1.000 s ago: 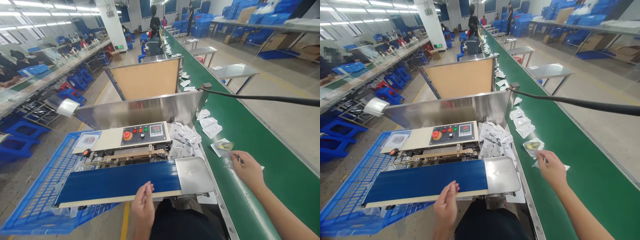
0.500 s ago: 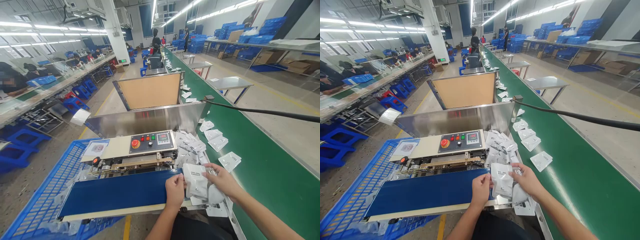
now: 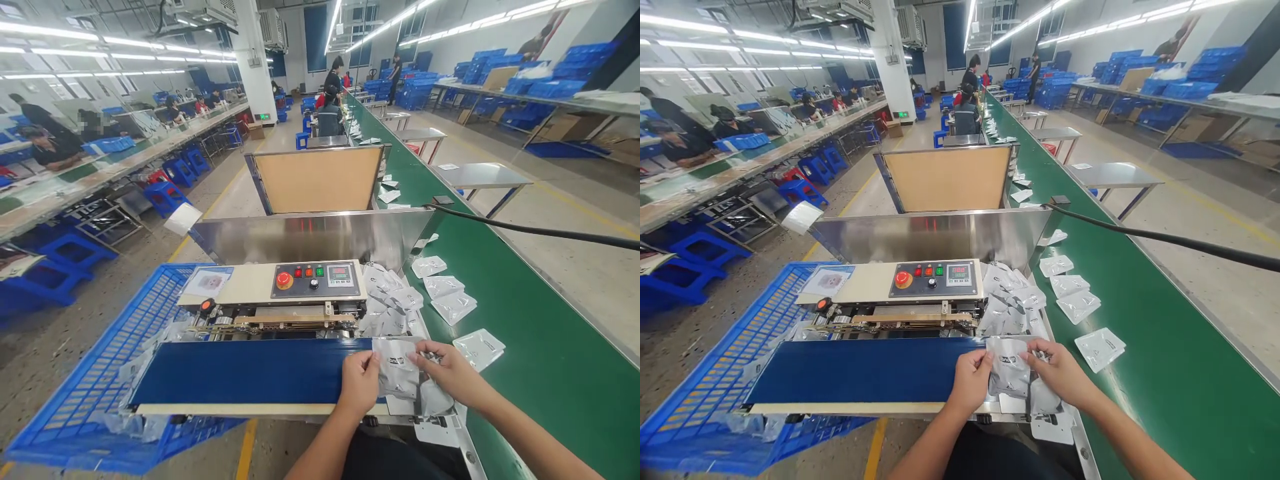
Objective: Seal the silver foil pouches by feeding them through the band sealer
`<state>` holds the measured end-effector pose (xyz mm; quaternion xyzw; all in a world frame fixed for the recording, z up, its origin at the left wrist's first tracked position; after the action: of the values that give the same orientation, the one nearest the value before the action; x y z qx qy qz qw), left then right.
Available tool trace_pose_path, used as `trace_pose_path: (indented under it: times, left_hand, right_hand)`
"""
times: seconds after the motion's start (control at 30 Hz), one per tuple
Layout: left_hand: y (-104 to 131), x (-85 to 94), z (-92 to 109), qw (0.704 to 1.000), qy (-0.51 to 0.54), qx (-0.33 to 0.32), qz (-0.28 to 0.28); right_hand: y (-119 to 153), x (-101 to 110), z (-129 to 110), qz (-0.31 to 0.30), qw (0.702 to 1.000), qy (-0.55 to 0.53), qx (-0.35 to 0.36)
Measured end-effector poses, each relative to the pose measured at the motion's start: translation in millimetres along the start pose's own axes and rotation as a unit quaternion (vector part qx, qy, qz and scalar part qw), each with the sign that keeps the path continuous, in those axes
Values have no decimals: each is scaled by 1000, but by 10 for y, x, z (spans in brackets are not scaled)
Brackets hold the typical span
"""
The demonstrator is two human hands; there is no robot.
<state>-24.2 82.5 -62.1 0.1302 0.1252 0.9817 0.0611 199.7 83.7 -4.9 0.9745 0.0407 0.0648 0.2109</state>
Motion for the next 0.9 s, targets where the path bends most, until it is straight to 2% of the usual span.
trace_pose_path:
  times: [0.13,0.27,0.4,0.67,0.8,0.83,0.9]
  left_hand:
    - [-159,-78,-52,996,44,82,4]
    - [-349,46,-63,994,46,95,10]
    - [-440,297,-100,994,35,99,27]
    - [-445,804,-182,993,10,87,79]
    - [-276,1209,-227,990,10,84,111]
    - [-181,1310,-239,988,6,83,130]
    - [64,1452,-242,976,-15,65,205]
  right_hand:
    - [-105,-27,146,69,992,-52,-90]
    - [-320,-143,79,73,986,-99,-116]
    - [-522,-343,-36,64,990,-81,-98]
    - [-795,-782,-98,32,998,20,-53]
    - [-678,-776,-173,30,998,43,-19]
    - [-620,-734,-180,37,998,45,-10]
    - [-481,-638,-175,61,997,47,4]
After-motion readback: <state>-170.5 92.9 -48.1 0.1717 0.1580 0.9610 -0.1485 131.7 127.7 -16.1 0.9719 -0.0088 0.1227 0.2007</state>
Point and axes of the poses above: each hand's wrist, its own y-axis away from the middle knuckle, its own x-axis out of the back of the hand, z = x × y, the point moved 2 cm from there along -y, towards the middle knuckle, and after that the axes turned 10 degrees about -y, right-handed, at the moved point
